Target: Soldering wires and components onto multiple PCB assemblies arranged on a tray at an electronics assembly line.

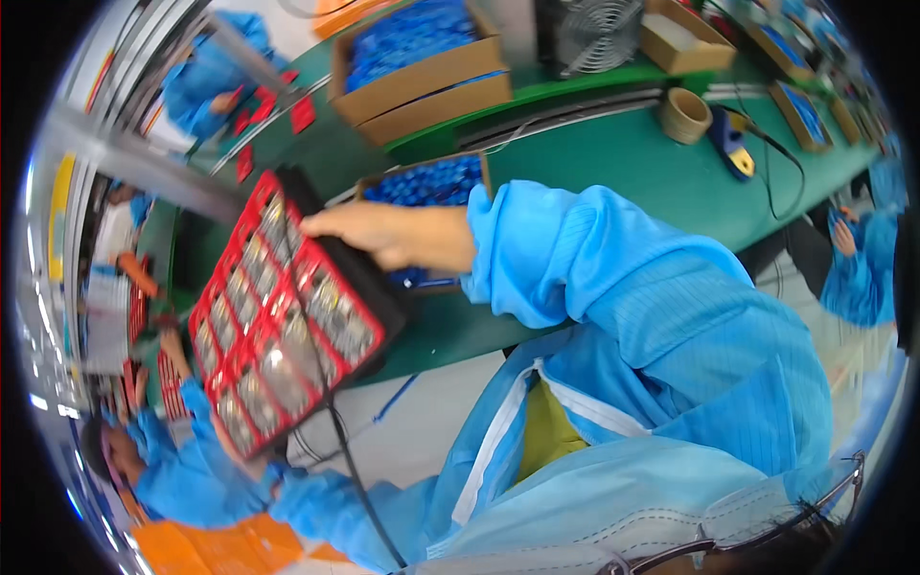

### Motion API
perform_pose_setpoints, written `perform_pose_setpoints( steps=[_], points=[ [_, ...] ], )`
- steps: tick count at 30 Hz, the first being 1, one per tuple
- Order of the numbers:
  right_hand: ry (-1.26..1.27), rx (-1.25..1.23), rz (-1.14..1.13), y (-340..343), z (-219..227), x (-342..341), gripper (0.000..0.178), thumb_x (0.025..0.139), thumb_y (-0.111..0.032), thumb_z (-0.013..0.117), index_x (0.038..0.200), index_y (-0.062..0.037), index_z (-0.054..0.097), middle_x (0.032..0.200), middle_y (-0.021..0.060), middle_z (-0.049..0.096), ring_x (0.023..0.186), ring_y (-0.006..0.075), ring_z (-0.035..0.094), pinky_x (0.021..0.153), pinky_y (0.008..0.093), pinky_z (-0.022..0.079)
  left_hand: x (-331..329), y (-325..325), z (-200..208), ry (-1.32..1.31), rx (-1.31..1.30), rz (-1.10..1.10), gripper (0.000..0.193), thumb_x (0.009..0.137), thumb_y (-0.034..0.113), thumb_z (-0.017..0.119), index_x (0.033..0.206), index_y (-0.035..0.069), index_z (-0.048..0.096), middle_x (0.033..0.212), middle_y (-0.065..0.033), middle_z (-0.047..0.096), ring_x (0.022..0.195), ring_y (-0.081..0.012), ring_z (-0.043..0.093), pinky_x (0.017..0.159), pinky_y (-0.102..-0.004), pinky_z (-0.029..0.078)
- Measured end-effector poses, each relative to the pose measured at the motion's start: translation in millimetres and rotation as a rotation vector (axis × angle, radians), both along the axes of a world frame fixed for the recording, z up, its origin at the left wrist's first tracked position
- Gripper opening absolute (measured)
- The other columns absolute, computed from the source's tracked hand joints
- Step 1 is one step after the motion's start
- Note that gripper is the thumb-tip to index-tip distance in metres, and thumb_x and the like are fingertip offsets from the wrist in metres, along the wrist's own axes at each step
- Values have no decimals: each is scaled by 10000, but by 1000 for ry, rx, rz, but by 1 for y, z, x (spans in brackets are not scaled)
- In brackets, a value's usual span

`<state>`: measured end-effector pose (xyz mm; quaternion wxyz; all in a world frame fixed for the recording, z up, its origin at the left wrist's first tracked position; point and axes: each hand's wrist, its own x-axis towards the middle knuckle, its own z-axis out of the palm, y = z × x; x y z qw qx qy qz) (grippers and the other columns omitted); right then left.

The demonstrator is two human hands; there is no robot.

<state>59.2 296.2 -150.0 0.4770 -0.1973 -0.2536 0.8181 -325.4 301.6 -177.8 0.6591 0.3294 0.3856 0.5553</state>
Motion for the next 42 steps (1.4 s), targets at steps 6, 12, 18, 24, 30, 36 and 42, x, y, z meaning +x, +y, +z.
perform_pose_setpoints(
  steps=[6,12,18,24,30,36,42],
  points=[
    [66,7,-57,-105,48,41,372,889,-248,560,1184,-26,516,1129,115,617,958,202,622,892,368,485,53,-42,13,67,110,46,531,951,369,457,1351,31,372,1321,-173,479,1170,-323,504,987,-487,420],
    [-14,-116,-139,-187,27,113,347,891,-264,576,1149,-40,511,1127,111,616,950,184,631,867,368,509,130,-99,22,52,199,-51,529,954,371,447,1351,31,371,1318,-172,481,1165,-317,509,979,-481,430],
    [-16,-79,-355,-267,8,188,349,914,-240,530,1170,-3,539,1140,149,615,966,209,625,896,378,493,214,-158,26,-14,237,-245,526,957,373,437,1351,31,370,1316,-171,482,1161,-311,514,972,-475,440],
    [-3,34,-648,-362,13,264,468,926,-370,520,1201,8,527,1126,164,624,947,205,642,866,358,514,300,-208,20,-81,246,-491,525,960,375,427,1351,31,369,1313,-171,484,1156,-305,518,965,-468,450],
    [88,285,-886,-465,13,333,551,886,-455,555,1168,18,558,1049,159,648,906,161,646,801,305,533,384,-251,31,-132,251,-792,523,963,377,417,1352,31,367,1310,-170,485,1152,-300,523,958,-462,460],
    [108,347,-1065,-551,13,367,549,891,-402,556,1234,22,486,1174,168,541,1043,175,540,893,314,447,486,-302,48,-196,63,-1034,475,972,363,406,1320,40,406,1288,-144,509,1089,-254,572,882,-394,516],
    [224,125,-1068,-652,15,402,569,896,-349,557,1299,26,414,1298,178,435,1181,188,434,985,322,362,574,-365,61,-193,23,-1416,412,996,308,366,1317,51,401,1306,-116,495,1163,-244,515,991,-397,421]
  ],
)
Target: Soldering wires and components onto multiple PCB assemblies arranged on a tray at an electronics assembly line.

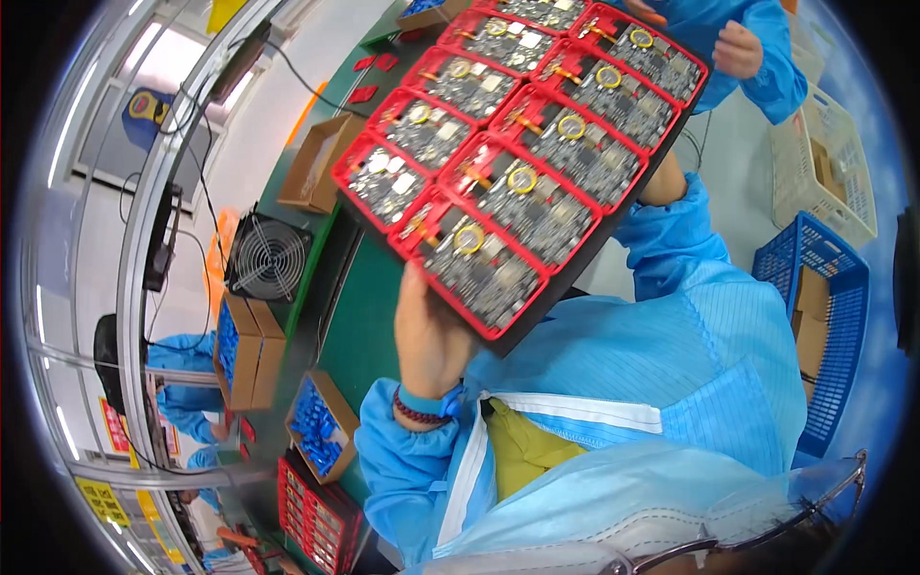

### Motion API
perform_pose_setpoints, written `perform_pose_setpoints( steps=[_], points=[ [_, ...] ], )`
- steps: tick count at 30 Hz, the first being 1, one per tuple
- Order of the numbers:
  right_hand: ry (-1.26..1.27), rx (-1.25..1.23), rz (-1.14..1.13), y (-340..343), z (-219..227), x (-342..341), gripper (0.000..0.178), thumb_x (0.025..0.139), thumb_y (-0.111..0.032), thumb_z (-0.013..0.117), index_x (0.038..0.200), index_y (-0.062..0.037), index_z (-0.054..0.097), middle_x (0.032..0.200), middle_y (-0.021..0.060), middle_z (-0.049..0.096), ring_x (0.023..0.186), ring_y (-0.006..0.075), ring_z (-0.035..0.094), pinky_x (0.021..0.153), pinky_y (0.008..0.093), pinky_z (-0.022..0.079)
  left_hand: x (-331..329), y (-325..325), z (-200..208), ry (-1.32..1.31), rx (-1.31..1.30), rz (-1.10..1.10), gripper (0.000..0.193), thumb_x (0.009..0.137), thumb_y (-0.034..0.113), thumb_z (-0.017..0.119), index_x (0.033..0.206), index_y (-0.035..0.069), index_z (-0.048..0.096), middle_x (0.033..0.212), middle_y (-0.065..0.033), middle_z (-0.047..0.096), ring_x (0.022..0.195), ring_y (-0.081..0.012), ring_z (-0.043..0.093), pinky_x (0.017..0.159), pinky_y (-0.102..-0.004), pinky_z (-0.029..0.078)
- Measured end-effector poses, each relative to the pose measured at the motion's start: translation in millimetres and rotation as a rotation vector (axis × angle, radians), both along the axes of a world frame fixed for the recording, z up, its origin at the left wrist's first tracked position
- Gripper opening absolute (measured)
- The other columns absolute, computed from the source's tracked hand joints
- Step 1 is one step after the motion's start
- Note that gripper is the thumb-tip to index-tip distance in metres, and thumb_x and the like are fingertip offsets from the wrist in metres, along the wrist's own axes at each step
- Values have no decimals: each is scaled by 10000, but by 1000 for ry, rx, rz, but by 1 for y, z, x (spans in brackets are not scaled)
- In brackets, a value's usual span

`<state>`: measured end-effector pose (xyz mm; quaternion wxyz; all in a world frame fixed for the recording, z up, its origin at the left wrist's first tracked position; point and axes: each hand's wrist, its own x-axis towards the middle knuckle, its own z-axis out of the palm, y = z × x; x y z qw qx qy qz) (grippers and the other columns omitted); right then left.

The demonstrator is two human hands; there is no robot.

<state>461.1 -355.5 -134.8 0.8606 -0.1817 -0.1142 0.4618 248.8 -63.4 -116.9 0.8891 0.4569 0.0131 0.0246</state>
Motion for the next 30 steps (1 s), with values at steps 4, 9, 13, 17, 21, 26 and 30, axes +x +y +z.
perform_pose_setpoints(
  steps=[4,9,13,17,21,26,30],
  points=[
    [525,-206,412,-103,10,62,575,901,-319,554,1326,25,381,1342,176,398,1228,188,395,1022,324,326,40,-31,-12,86,17,-217,415,993,367,370,1255,53,443,1258,-99,525,1126,-215,527,931,-408,448],
    [1073,-303,490,-79,37,-1,556,918,-261,537,1353,18,333,1352,153,387,1233,165,378,1050,317,290,76,-64,-28,131,94,-322,430,980,394,403,1248,64,464,1186,-77,561,1044,-195,558,878,-378,463],
    [1537,-352,560,-38,21,-35,548,931,-214,523,1375,12,294,1361,135,379,1236,146,365,1072,312,261,95,-85,-25,142,89,-440,393,978,390,419,1235,92,424,1171,-69,539,1017,-178,543,865,-401,462],
    [1537,-301,403,-21,1,-35,465,937,-312,537,1239,25,429,1181,113,533,1033,94,494,990,266,368,111,-90,-36,163,40,-413,434,971,407,421,1241,70,466,1201,-75,525,1063,-195,521,886,-382,449],
    [412,-241,403,-29,-13,-26,362,925,-303,558,1093,6,470,1102,97,563,986,107,508,957,263,429,130,-102,-44,168,20,-454,440,969,412,426,1227,59,476,1153,-82,537,1040,-195,515,914,-369,416],
    [957,-199,278,-44,35,9,473,906,-225,582,1298,-26,407,1201,72,529,1054,111,494,989,267,408,142,-103,-36,81,104,-436,454,975,403,417,1203,19,499,1161,-102,531,1005,-186,509,879,-337,411],
    [515,66,-455,-43,-43,100,433,914,-184,541,1292,-7,425,1241,96,515,1112,208,485,944,326,426,110,-82,-21,18,233,-459,459,988,373,377,1241,2,465,1178,-100,523,1045,-180,500,890,-327,407]
  ],
)
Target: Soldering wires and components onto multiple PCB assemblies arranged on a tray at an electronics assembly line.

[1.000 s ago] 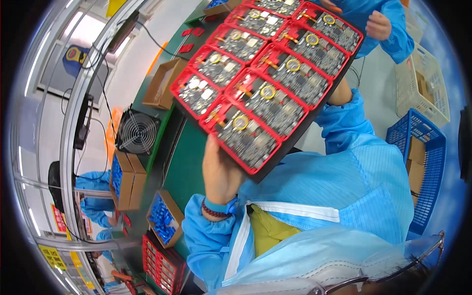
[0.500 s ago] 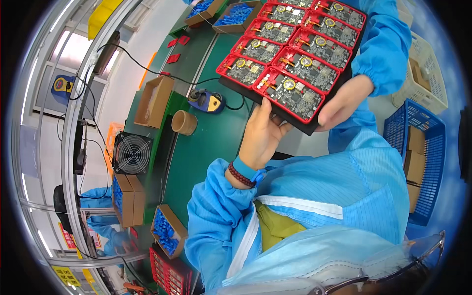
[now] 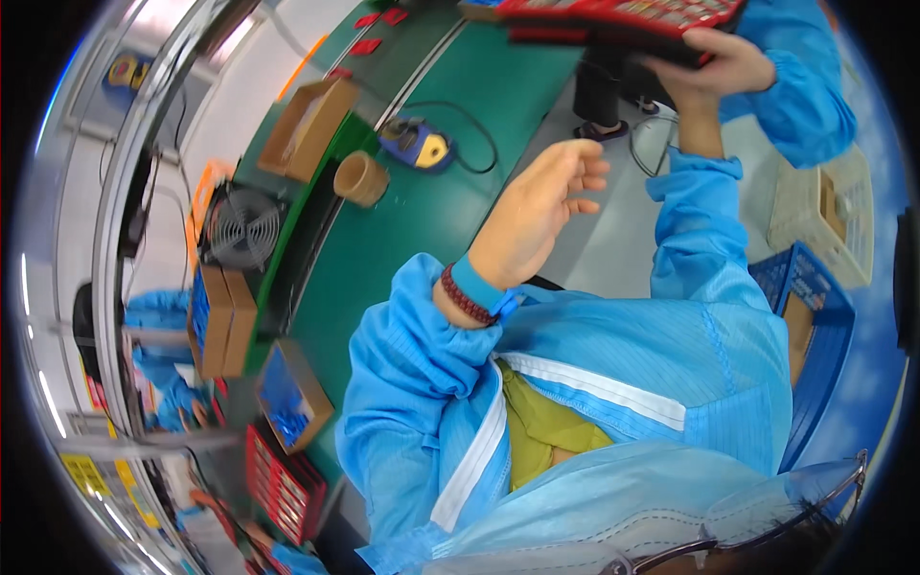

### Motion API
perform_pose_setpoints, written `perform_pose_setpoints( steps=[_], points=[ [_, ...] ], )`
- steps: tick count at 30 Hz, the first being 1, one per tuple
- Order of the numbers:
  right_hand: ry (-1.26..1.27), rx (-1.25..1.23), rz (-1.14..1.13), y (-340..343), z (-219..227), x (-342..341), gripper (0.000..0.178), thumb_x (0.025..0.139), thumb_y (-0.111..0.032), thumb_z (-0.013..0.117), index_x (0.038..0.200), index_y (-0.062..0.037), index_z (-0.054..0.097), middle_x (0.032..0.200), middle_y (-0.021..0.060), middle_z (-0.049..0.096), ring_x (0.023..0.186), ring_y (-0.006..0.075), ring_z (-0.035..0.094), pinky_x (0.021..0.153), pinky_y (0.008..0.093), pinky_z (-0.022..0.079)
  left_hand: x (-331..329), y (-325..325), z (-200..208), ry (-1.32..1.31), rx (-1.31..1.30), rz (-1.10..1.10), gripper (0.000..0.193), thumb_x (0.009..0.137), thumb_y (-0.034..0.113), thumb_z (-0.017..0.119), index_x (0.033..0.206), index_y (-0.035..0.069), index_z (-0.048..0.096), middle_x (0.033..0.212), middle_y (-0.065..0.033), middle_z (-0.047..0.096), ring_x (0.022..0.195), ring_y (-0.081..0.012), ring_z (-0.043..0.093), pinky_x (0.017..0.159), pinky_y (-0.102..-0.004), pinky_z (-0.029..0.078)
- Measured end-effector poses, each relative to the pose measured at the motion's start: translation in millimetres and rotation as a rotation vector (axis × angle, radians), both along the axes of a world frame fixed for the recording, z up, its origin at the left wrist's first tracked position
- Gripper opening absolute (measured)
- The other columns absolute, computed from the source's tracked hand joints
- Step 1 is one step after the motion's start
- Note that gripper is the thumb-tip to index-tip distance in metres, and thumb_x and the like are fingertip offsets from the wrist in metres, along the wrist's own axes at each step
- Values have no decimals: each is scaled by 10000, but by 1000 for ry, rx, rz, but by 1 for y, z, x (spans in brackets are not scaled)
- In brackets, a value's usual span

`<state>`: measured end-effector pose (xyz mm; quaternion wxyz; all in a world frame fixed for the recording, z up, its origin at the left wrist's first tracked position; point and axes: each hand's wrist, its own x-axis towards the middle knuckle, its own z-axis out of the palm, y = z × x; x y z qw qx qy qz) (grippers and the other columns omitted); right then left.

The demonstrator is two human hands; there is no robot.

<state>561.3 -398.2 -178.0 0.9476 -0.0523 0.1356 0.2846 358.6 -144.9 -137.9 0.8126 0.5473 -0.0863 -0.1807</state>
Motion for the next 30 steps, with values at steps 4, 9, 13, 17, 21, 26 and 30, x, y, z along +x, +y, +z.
perform_pose_setpoints(
  steps=[4,9,13,17,21,26,30],
  points=[
    [-541,281,-173,29,-68,18,443,871,-131,506,1268,48,423,1293,159,452,1148,287,437,971,412,354,-67,62,12,-79,148,128,419,984,322,386,1198,-22,490,1098,-113,564,999,-178,533,859,-311,425],
    [-735,203,300,136,-26,-84,332,911,-159,498,1159,52,431,923,56,395,795,163,359,698,288,347,-200,165,-8,-144,104,622,372,968,317,433,1091,-20,530,987,-112,592,904,-177,557,808,-305,443],
    [-1125,164,814,238,-5,-143,327,932,-236,486,1102,42,453,898,97,481,728,177,468,639,280,417,-315,203,-38,-116,47,1259,291,965,262,449,1067,4,534,914,-82,581,847,-172,550,794,-306,443],
    [-1547,-22,1237,341,23,-223,363,932,-307,496,1052,35,506,894,140,583,709,201,575,631,301,483,-413,228,-69,-178,71,1723,210,952,200,479,1022,18,554,895,-61,579,836,-160,553,779,-302,447],
    [-1456,61,1646,443,39,-318,361,925,-299,521,1092,20,539,993,115,603,830,181,586,728,296,488,-498,255,-87,-121,405,2207,204,948,215,506,986,25,570,865,-45,580,807,-138,553,741,-268,443],
    [-1291,-114,1684,561,7,-440,337,925,-258,535,1141,0,530,1054,88,567,1003,195,546,860,318,455,-614,328,-93,98,1045,2556,181,925,167,507,959,18,602,914,-55,588,817,-136,548,727,-265,439],
    [-1059,-430,1615,611,-26,-511,319,909,-209,561,1161,-23,500,1066,86,573,1025,198,541,880,326,457,-680,398,-81,405,1588,2459,279,899,202,517,1033,-26,605,970,-144,613,860,-256,584,786,-348,458]
  ],
)
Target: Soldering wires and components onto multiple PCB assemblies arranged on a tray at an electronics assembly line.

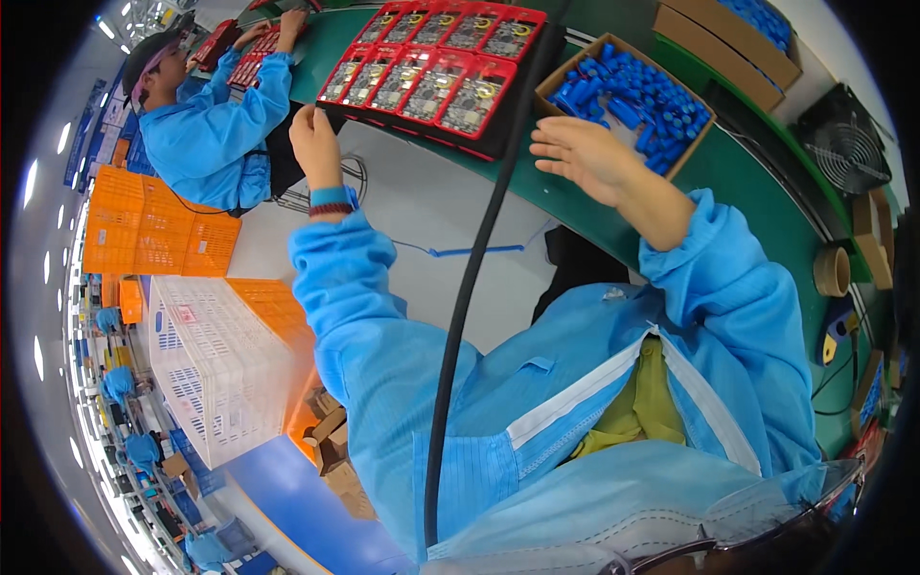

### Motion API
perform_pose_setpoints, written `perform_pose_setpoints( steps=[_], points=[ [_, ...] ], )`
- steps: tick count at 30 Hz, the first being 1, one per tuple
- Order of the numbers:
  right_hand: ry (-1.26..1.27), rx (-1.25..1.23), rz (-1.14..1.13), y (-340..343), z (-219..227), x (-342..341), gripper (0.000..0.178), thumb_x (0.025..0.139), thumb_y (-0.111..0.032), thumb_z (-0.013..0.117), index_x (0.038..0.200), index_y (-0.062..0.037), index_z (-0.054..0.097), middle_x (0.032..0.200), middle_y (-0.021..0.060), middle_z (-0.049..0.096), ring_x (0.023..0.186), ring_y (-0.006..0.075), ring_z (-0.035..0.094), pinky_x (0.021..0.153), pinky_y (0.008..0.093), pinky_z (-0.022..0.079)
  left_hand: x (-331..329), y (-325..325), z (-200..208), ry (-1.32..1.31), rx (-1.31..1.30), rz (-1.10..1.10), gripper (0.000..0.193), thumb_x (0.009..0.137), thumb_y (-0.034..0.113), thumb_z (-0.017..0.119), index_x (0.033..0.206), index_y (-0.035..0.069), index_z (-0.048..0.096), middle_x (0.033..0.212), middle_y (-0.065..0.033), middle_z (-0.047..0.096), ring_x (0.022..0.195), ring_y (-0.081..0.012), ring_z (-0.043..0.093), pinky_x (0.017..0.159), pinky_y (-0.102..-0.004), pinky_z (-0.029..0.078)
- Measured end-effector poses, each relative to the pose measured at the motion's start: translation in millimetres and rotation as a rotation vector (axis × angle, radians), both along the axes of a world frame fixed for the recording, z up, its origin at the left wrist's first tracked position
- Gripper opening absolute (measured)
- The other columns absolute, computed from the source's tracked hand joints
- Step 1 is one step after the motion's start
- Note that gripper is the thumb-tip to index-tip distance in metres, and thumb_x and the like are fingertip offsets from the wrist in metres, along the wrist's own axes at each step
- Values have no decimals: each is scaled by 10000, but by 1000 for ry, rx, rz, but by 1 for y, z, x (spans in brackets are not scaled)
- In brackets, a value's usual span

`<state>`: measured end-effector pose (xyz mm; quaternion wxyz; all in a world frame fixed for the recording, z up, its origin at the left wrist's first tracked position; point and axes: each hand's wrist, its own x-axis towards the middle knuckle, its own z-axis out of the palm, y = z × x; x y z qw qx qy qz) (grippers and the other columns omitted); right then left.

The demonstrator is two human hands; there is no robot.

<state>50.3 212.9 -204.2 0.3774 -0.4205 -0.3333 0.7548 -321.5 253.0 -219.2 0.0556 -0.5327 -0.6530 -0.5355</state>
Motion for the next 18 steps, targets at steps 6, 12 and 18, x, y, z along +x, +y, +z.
perform_pose_setpoints(
  steps=[6,12,18],
  points=[
    [75,-85,-5,19,-28,-31,234,891,-230,591,1012,-46,510,994,79,538,937,184,521,857,335,448,-73,86,-2,265,-499,53,529,926,382,374,1061,-88,575,1085,-299,579,997,-440,557,870,-460,436],
    [86,-124,-44,22,-9,-39,284,875,-287,617,966,-34,525,884,77,566,816,164,538,789,319,448,-88,130,0,33,-821,33,659,935,473,288,1023,-98,607,1125,-321,548,1079,-450,514,942,-469,377],
    [177,-87,-28,43,7,-37,283,870,-274,600,1043,-63,523,938,73,601,863,152,570,798,307,452,-95,146,20,-166,-1009,-20,621,925,512,351,1097,-24,612,1075,-233,626,998,-330,608,857,-482,435]
  ],
)
